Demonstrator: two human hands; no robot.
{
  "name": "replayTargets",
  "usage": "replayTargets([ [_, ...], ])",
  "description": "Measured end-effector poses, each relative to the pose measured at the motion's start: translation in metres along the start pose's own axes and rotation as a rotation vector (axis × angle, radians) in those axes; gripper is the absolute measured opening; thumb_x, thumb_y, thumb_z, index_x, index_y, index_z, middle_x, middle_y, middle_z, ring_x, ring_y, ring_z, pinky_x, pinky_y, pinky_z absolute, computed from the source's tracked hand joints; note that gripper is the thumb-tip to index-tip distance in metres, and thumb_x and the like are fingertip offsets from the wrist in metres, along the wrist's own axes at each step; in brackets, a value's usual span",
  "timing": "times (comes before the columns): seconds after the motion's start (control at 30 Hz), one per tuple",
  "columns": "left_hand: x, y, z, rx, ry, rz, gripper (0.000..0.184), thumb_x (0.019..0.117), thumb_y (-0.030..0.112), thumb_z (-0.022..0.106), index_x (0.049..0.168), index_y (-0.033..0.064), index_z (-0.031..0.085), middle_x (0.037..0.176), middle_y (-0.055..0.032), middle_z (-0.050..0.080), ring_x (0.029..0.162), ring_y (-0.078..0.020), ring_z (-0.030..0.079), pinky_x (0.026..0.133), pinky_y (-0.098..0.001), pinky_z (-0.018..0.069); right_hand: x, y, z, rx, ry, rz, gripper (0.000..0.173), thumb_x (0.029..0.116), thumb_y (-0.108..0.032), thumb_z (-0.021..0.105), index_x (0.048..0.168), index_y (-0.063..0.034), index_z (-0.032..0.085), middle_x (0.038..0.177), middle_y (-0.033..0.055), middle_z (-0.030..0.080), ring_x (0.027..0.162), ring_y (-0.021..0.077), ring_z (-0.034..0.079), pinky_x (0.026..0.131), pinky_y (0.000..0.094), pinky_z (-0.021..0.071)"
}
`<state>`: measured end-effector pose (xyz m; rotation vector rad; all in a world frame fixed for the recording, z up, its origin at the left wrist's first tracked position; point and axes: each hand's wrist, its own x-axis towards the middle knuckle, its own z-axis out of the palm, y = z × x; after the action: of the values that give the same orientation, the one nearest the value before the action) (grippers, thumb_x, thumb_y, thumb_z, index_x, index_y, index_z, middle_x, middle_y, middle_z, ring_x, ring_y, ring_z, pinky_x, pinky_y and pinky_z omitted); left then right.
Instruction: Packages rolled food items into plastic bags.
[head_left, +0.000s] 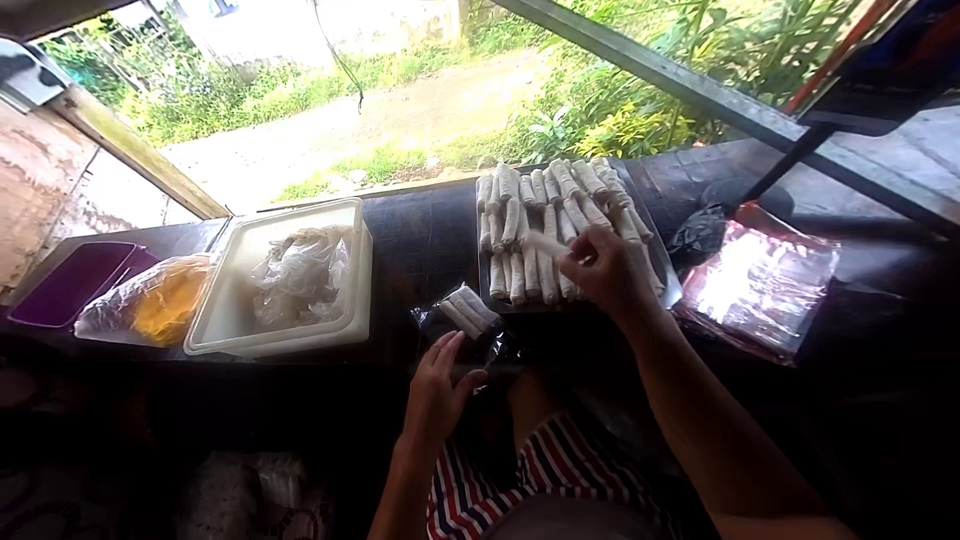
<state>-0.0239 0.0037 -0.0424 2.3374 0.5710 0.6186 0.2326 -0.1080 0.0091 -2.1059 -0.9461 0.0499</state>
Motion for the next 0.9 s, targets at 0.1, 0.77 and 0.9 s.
replayTargets([
  [0.1, 0.005, 0.011, -0.001, -0.055, 0.131, 0.131, 0.058, 0.0897, 0.027, 0.076, 0.135, -0.0061, 0.061, 0.14, -0.0263, 0.059, 0.118, -0.0303, 0.066, 0.089, -0.0344, 0.0576, -0.036, -0.013, 0.005, 0.474, -0.266, 0.048, 0.014, 0.0901, -0.006, 0.07, 0.098, 0.0012, 0.062, 0.086, 0.0081, 0.071, 0.074, 0.0149, 0.071, 0.072, 0.0343, 0.0613],
  [0.77, -0.006, 0.023, -0.007, -0.138, 0.187, 0.279, 0.027, 0.0929, 0.016, 0.07, 0.107, -0.0068, 0.074, 0.104, -0.0168, 0.076, 0.101, -0.0141, 0.072, 0.095, -0.0203, 0.0525, -0.08, -0.012, 0.045, 0.486, -0.202, -0.703, 0.028, 0.096, -0.024, 0.069, 0.108, 0.0006, 0.075, 0.102, 0.0103, 0.077, 0.098, 0.0033, 0.071, 0.091, 0.0142, 0.0525],
  [0.9, -0.005, 0.024, -0.006, -0.177, 0.196, 0.302, 0.026, 0.0945, 0.016, 0.069, 0.105, -0.0067, 0.074, 0.1, -0.0156, 0.075, 0.096, -0.0097, 0.071, 0.092, -0.0166, 0.0523, -0.079, -0.012, 0.047, 0.549, -0.191, -0.736, 0.025, 0.0977, -0.023, 0.068, 0.104, 0.0006, 0.074, 0.098, 0.0086, 0.077, 0.094, -0.0013, 0.069, 0.087, 0.0104, 0.0513],
])
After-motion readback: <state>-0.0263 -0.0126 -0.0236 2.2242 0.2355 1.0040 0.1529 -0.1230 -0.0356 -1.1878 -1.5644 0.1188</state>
